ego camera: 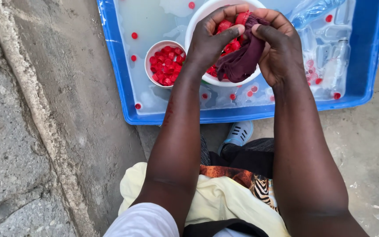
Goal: Cleaning and drying red plastic bottle caps using a cloth.
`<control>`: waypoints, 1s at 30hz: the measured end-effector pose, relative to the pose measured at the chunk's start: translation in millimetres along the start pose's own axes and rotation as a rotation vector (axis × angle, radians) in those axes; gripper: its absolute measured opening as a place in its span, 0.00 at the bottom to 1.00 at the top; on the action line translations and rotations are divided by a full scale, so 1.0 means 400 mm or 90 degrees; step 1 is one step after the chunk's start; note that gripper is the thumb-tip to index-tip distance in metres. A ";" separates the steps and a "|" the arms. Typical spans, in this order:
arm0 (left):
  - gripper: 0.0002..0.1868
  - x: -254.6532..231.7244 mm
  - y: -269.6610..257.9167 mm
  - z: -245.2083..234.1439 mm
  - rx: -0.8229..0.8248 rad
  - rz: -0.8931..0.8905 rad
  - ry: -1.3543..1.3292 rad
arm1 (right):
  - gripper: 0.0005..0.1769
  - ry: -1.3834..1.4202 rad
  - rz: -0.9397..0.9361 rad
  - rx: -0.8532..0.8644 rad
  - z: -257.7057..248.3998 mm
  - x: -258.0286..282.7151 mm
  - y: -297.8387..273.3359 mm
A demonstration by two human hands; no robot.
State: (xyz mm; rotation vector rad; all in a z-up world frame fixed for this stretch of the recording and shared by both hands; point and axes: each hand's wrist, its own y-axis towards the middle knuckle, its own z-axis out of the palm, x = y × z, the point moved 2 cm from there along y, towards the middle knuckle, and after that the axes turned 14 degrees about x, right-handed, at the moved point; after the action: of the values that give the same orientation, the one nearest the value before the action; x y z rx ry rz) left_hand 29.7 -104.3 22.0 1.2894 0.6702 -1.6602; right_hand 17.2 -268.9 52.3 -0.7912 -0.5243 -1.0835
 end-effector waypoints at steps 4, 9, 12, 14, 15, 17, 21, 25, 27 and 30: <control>0.18 -0.001 0.004 0.000 -0.028 -0.034 0.044 | 0.17 0.045 -0.054 -0.101 -0.063 -0.051 0.042; 0.18 0.071 0.021 -0.024 -0.109 -0.105 0.048 | 0.10 -0.457 -0.254 -0.020 0.020 -0.037 0.007; 0.19 0.030 0.025 0.003 -0.190 -0.235 0.000 | 0.10 -0.678 -0.372 0.075 0.048 -0.013 -0.008; 0.22 -0.010 0.018 0.023 -0.225 -0.307 -0.028 | 0.10 -0.773 -0.400 0.110 0.059 -0.009 -0.012; 0.23 -0.029 0.022 0.030 -0.185 -0.304 -0.024 | 0.12 -0.682 -0.352 0.069 0.052 -0.008 -0.003; 0.24 -0.054 0.021 0.033 -0.144 -0.300 -0.018 | 0.15 -0.591 -0.305 0.029 0.026 -0.004 0.017; 0.19 -0.004 0.007 0.006 -0.020 -0.176 0.071 | 0.10 -0.074 -0.084 -0.079 -0.036 -0.006 0.036; 0.20 0.024 0.023 0.002 -0.066 -0.140 0.029 | 0.11 0.045 -0.021 -0.060 -0.007 0.007 0.021; 0.18 0.049 0.025 -0.008 -0.096 -0.124 0.024 | 0.09 -0.138 -0.107 -0.068 0.017 -0.007 0.006; 0.19 0.002 0.032 0.015 -0.191 -0.220 0.014 | 0.08 -0.466 -0.274 -0.030 0.053 -0.005 -0.017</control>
State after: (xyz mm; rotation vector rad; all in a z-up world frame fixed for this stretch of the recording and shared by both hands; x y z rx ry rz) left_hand 38.3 -115.3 24.4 1.0178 1.1604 -1.7348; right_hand 10.1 -252.9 66.1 -1.1505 -1.3380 -1.1811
